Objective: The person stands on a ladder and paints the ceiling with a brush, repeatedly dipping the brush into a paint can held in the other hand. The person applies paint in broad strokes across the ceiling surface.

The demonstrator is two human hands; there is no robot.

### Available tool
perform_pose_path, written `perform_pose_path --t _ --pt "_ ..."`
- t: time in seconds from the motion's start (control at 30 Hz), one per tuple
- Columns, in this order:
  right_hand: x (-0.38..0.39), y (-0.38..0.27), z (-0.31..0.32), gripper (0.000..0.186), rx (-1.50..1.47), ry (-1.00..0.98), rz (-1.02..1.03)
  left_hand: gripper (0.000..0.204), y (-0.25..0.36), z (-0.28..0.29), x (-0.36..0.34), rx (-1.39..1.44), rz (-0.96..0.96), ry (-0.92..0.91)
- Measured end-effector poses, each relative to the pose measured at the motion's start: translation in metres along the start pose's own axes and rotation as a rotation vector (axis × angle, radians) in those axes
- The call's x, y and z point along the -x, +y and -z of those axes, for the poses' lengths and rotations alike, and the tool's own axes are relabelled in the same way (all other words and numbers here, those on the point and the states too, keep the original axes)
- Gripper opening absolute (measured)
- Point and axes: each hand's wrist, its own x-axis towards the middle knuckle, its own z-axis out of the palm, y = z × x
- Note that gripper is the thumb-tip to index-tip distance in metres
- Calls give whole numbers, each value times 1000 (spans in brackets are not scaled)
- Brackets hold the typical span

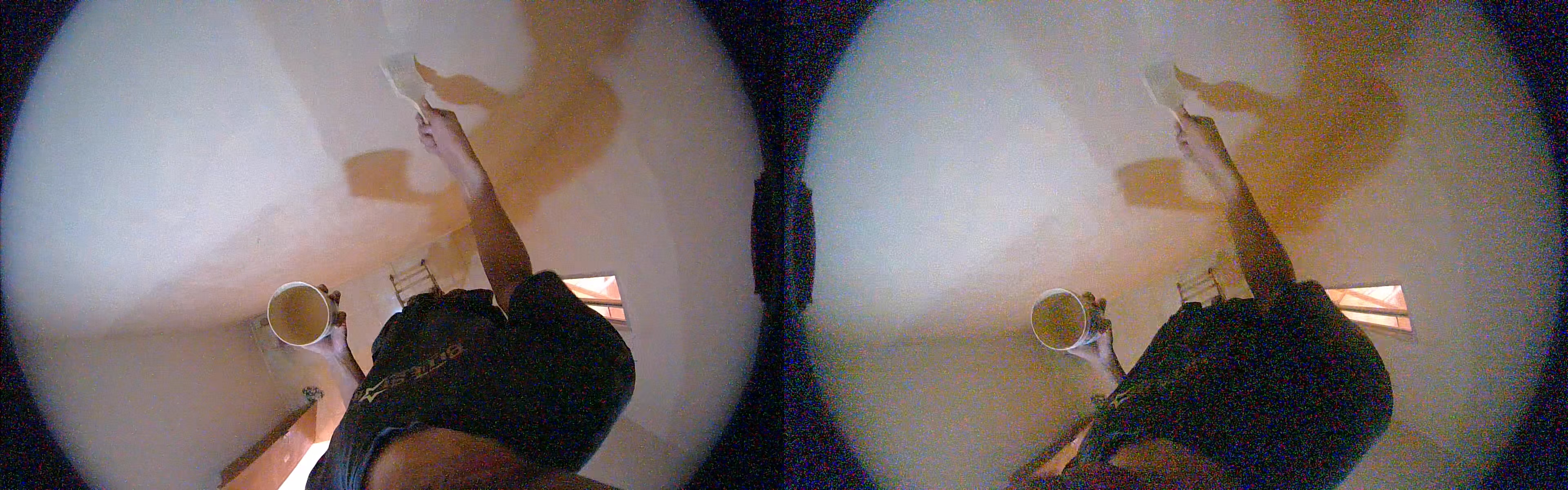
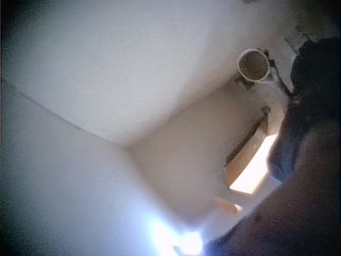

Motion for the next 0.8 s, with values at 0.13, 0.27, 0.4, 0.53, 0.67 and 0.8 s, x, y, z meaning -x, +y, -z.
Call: perform_pose_path --t 0.13,0.27,0.4,0.53,0.67,0.8 --pt "4 -30 4 43 58 88 123 89 2 -7 -3 24 55 -54" --pt "-49 -50 -9 43 11 73 316 85 -3 -4 -17 -10 53 10" --pt "-37 27 16 43 187 -24 -3 81 -5 3 -19 -113 6 52" --pt "36 62 48 39 431 -50 70 75 -7 5 -23 -403 -71 125" --pt "120 -21 41 24 797 -240 425 72 -22 -3 -36 -401 -37 410" --pt "184 -82 7 35 1125 -363 831 78 -37 -12 -48 -429 -30 352"
